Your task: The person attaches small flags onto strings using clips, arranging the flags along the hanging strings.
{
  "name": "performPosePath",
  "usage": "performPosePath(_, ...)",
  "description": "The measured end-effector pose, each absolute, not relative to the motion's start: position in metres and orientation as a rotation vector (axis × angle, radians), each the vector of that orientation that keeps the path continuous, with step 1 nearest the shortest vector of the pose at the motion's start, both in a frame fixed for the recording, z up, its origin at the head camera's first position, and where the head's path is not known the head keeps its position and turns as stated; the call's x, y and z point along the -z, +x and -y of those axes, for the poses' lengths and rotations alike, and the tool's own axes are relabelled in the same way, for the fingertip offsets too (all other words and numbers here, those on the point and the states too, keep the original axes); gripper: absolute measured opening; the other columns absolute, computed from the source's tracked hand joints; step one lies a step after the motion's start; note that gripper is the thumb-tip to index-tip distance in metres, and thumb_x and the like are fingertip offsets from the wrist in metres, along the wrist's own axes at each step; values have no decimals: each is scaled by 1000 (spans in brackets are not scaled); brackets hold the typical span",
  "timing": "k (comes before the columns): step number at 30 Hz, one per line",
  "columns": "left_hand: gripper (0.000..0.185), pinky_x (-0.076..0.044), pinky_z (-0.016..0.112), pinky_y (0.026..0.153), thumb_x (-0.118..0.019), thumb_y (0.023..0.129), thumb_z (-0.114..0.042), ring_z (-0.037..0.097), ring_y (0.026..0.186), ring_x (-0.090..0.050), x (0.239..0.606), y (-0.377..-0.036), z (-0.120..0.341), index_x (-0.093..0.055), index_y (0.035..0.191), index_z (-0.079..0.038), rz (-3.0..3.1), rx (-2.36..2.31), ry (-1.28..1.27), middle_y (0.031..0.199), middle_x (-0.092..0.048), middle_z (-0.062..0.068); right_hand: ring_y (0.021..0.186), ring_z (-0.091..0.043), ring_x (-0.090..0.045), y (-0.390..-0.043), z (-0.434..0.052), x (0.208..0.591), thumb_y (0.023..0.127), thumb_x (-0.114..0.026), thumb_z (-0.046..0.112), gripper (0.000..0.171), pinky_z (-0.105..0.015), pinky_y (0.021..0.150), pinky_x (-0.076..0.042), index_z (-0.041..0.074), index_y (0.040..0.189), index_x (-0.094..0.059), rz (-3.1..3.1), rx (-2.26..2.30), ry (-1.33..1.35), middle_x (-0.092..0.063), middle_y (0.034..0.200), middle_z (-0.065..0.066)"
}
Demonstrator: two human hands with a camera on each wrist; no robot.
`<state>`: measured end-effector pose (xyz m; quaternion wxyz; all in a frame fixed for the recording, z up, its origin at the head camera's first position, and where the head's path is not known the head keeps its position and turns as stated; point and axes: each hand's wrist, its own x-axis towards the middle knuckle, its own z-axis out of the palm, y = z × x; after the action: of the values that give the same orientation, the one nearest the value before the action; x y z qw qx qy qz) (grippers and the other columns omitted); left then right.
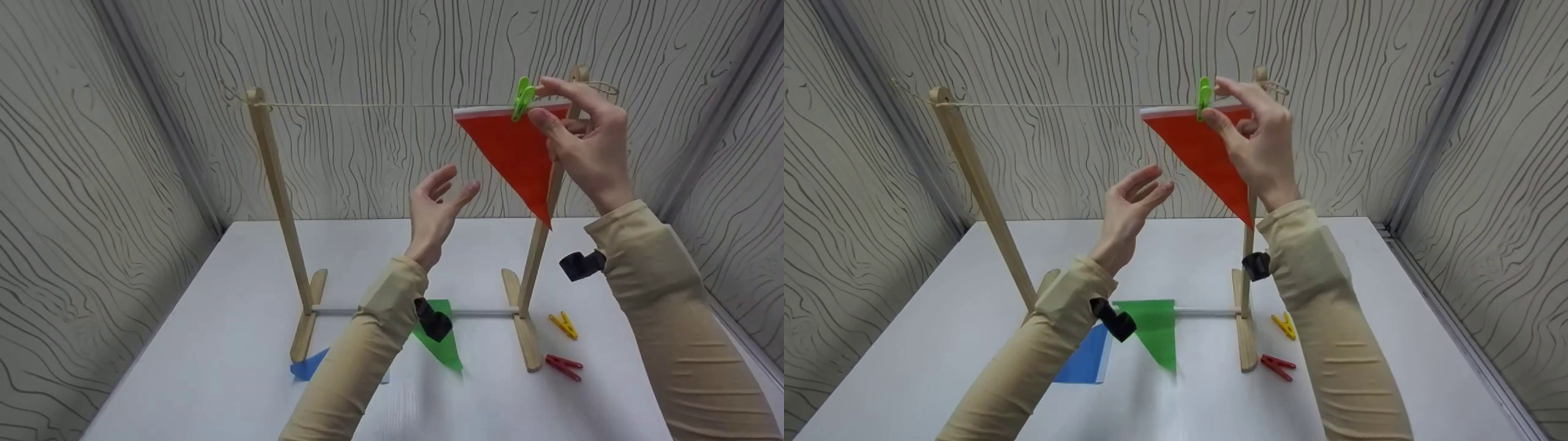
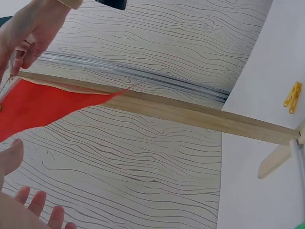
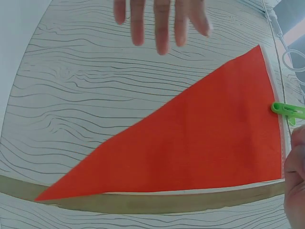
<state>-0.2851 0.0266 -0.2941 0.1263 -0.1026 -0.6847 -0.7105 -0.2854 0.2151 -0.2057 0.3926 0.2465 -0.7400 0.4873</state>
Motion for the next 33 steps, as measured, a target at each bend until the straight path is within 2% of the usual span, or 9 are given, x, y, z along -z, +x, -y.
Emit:
performPosePath(4, 54, -44, 42, 113, -77, 90, -24, 28, 139, -48, 312, -283, -18, -58, 139, -10, 2039, 2051, -221, 146, -57, 8, 63, -3, -64, -285, -217, 216, 93, -71, 8, 39, -11, 55, -50, 4, 131, -65, 1850, -1231, 645, -68, 117, 12)
performPosePath(9, 55, -48, 41, 107, -78, 89, -24, 29, 135, -47, 335, -282, -8, -59, 138, -11, 2074, 2050, -99, 146, -55, 10, 55, -5, -58, -285, -221, 230, 92, -71, 6, 38, -12, 53, -49, 2, 130, -65, 1827, -1205, 700, -69, 121, 0)
performPosePath(11, 55, -48, 40, 105, -79, 89, -24, 28, 132, -47, 344, -281, -4, -59, 138, -11, 2088, 2047, -51, 146, -54, 10, 57, -5, -59, -285, -223, 236, 92, -71, 5, 37, -11, 54, -50, 1, 129, -66, 1822, -1196, 705, -69, 121, 3)
performPosePath(16, 58, -47, 42, 106, -79, 88, -25, 30, 132, -47, 367, -277, 3, -56, 139, -10, 2116, 2042, 51, 146, -51, 13, 74, 4, -68, -281, -227, 252, 91, -71, 2, 36, -10, 64, -55, -1, 127, -66, 1825, -1192, 696, -67, 118, 18)
performPosePath(18, 59, -47, 44, 107, -79, 88, -24, 32, 133, -46, 376, -276, 6, -55, 139, -8, 2120, 2037, 87, 145, -50, 15, 75, 3, -70, -280, -228, 259, 91, -71, 1, 36, -11, 67, -56, -2, 127, -66, 1827, -1205, 698, -67, 118, 19)
performPosePath(22, 60, -47, 46, 108, -78, 88, -21, 36, 133, -46, 396, -274, 11, -52, 140, -6, 2132, 2040, 176, 143, -49, 19, 66, -4, -68, -278, -231, 272, 90, -70, -2, 36, -13, 66, -56, -2, 126, -66, 1840, -1238, 693, -67, 117, 18)
performPosePath(27, 61, -47, 49, 108, -77, 89, -18, 42, 134, -45, 422, -271, 17, -49, 141, -6, 2163, 2056, 278, 142, -47, 22, 76, 0, -70, -276, -233, 291, 89, -70, -5, 36, -12, 73, -57, -2, 126, -67, 1870, -1253, 664, -67, 118, 20)
performPosePath(29, 59, -48, 49, 106, -77, 88, -18, 42, 133, -47, 432, -270, 19, -50, 140, -7, 2192, 2041, 295, 141, -48, 22, 81, 2, -70, -274, -234, 300, 89, -71, -5, 37, -11, 73, -57, -2, 125, -66, 1880, -1270, 657, -68, 118, 20)
performPosePath(33, 58, -51, 46, 99, -77, 87, -17, 39, 123, -53, 450, -267, 24, -51, 137, -6, 2271, 1962, 288, 134, -51, 22, 79, 3, -69, -273, -239, 320, 88, -70, -8, 37, -12, 68, -57, -4, 125, -66, 1906, -1320, 638, -69, 116, 19)
